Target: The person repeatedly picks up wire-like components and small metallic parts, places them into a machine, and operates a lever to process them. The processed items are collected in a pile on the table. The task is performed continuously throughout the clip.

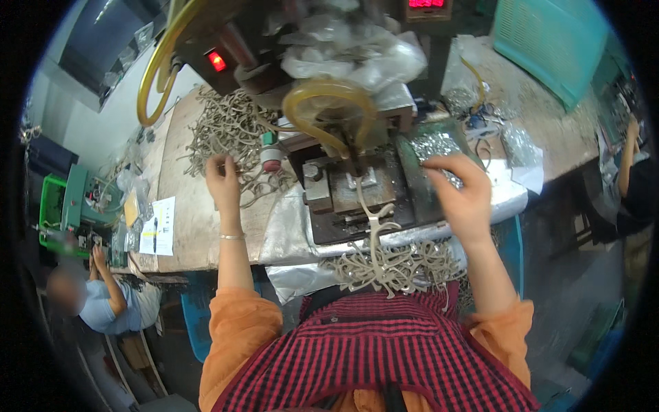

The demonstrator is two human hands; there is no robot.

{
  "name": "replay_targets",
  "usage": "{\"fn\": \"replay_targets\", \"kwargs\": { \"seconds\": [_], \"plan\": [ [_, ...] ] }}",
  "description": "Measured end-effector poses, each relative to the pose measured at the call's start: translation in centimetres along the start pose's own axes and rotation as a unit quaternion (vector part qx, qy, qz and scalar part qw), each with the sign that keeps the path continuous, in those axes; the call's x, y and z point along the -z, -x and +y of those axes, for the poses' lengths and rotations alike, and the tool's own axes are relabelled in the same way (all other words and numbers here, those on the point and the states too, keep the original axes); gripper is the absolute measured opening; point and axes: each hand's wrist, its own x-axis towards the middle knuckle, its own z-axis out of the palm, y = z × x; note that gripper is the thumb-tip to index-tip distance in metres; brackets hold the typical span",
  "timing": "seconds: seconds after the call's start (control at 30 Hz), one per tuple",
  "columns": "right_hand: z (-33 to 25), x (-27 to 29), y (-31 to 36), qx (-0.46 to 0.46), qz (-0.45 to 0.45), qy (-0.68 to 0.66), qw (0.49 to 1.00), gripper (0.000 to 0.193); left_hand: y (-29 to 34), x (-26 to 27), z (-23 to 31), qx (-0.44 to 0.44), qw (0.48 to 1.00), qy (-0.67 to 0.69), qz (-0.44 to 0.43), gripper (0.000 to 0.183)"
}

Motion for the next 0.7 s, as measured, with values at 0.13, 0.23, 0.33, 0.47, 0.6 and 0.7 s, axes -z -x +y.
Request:
{"fn": "replay_targets", "kwargs": {
  "seconds": [0.13,0.23,0.33,0.47,0.6,0.7],
  "plan": [
    [-2.6,-4.9,-2.5,0.005,-0.031,-0.140,0.990,0.027,3.5,-1.8,1.9,0.063,0.978,0.196,-0.017,0.007],
    [-2.7,-6.2,-2.0,-0.048,-0.041,-0.242,0.968,0.045,7.7,-2.6,7.3,0.100,0.944,0.314,0.024,0.006],
    [-3.4,-6.5,-2.1,-0.054,-0.066,-0.276,0.957,0.048,7.9,-1.1,15.3,-0.086,0.887,0.453,-0.008,0.011],
    [-5.1,-6.6,-1.7,-0.101,-0.069,-0.342,0.932,0.052,6.3,-1.9,21.9,-0.219,0.919,0.308,-0.111,0.012],
    [-7.4,-6.6,-0.4,-0.063,-0.025,-0.284,0.956,0.053,6.6,-2.2,21.3,-0.261,0.871,0.401,-0.111,0.013],
    [-4.5,-4.2,-1.1,0.073,-0.040,-0.039,0.996,0.037,8.7,-3.0,19.6,-0.369,0.860,0.279,-0.218,0.025]
  ]
}}
